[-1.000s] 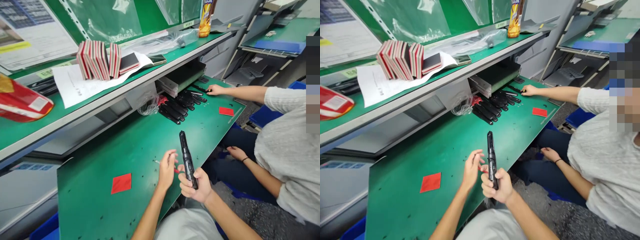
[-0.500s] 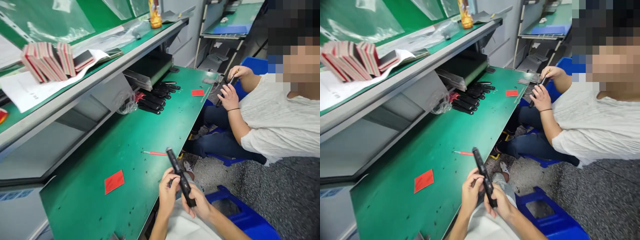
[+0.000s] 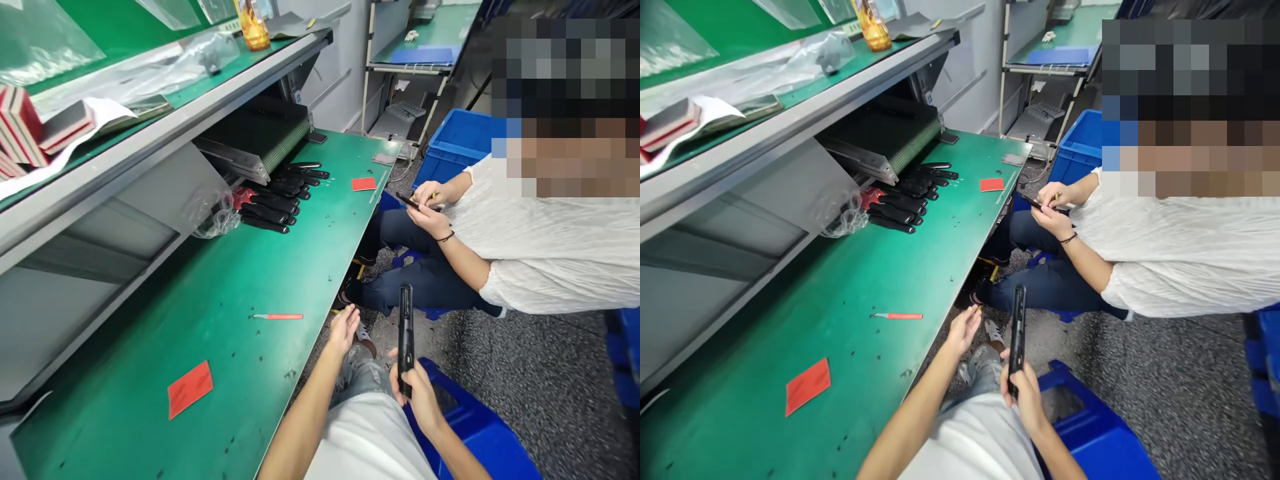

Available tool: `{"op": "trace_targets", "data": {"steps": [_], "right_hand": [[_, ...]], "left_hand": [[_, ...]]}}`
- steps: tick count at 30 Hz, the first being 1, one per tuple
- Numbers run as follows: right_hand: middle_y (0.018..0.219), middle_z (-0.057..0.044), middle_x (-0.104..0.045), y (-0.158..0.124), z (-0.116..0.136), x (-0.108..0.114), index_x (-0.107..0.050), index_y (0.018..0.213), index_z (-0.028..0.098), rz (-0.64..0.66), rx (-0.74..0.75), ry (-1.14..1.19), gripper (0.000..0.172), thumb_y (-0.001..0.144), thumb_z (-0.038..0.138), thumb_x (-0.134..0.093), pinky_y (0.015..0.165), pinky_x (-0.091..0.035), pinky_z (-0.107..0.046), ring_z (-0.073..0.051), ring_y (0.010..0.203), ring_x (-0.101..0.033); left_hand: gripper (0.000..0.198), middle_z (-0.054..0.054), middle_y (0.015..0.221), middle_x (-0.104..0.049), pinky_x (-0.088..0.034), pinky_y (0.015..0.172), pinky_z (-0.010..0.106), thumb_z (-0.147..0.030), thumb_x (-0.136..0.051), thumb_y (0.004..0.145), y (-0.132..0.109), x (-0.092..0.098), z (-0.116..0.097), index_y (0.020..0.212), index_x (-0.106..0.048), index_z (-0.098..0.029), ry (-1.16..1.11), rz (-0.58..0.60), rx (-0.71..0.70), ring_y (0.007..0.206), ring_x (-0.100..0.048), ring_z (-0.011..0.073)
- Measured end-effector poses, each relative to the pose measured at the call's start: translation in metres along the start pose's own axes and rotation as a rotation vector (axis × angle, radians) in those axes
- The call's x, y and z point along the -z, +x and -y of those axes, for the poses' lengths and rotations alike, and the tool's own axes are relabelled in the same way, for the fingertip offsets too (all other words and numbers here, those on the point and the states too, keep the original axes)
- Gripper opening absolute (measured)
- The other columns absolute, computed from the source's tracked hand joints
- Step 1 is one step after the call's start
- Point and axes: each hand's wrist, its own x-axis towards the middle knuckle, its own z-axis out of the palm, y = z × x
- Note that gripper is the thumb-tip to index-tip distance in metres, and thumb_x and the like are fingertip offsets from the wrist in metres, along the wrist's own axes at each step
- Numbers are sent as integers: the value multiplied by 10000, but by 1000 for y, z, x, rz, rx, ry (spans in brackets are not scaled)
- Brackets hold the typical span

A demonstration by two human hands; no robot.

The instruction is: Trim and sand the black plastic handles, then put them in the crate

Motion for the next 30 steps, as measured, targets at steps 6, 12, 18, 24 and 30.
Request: {"op": "trace_targets", "data": {"steps": [6, 12, 18, 24, 30], "right_hand": [[1085, -98, -746, 9, 16, -39, -490, 1467, 244, 254, 224, -498, 614, 858, 274, -562, 892, -567, -429, -286, 993, -720], [1301, -57, -724, 24, 41, -139, -591, 1454, 281, 919, 591, -823, 680, 816, 408, -789, 1005, -566, -346, -236, 1160, -699], [1399, -114, -622, 105, 50, -248, -622, 1338, 192, 731, 801, -1245, 401, 1015, 429, -639, 1054, -551, -514, -259, 1230, -635], [1348, -100, -646, 134, 50, -255, -640, 1299, 196, 584, 843, -1377, 360, 1013, 415, -647, 1004, -582, -469, -235, 1169, -656], [1234, -88, -681, 111, 71, -230, -638, 1276, 172, 669, 717, -1175, 370, 1021, 440, -628, 906, -606, -420, -206, 1042, -686]], "left_hand": [[535, 144, 1249, -738, -587, 959, 412, -505, -856, 831, -119, 44, -3, 1213, -749, -147, -99, 18, -152, 1143, -697, 281], [513, 80, 1049, -767, -550, 777, 255, -512, -858, 803, -208, 120, -15, 1148, -730, -155, -312, -644, -430, 878, -687, 172], [544, -34, 789, -636, -450, 535, 192, -365, -764, 815, -287, 166, -18, 1318, -615, -223, -632, -909, -603, 580, -534, 90], [352, -66, 710, -516, -321, 383, 172, -371, -728, 836, -316, 175, -17, 1137, -630, -216, -843, -873, -665, 436, -393, 58], [345, -99, 628, -353, -205, 322, 149, -407, -679, 930, -323, 182, -35, 1205, -631, -204, -977, -790, -670, 380, -220, 45]]}}
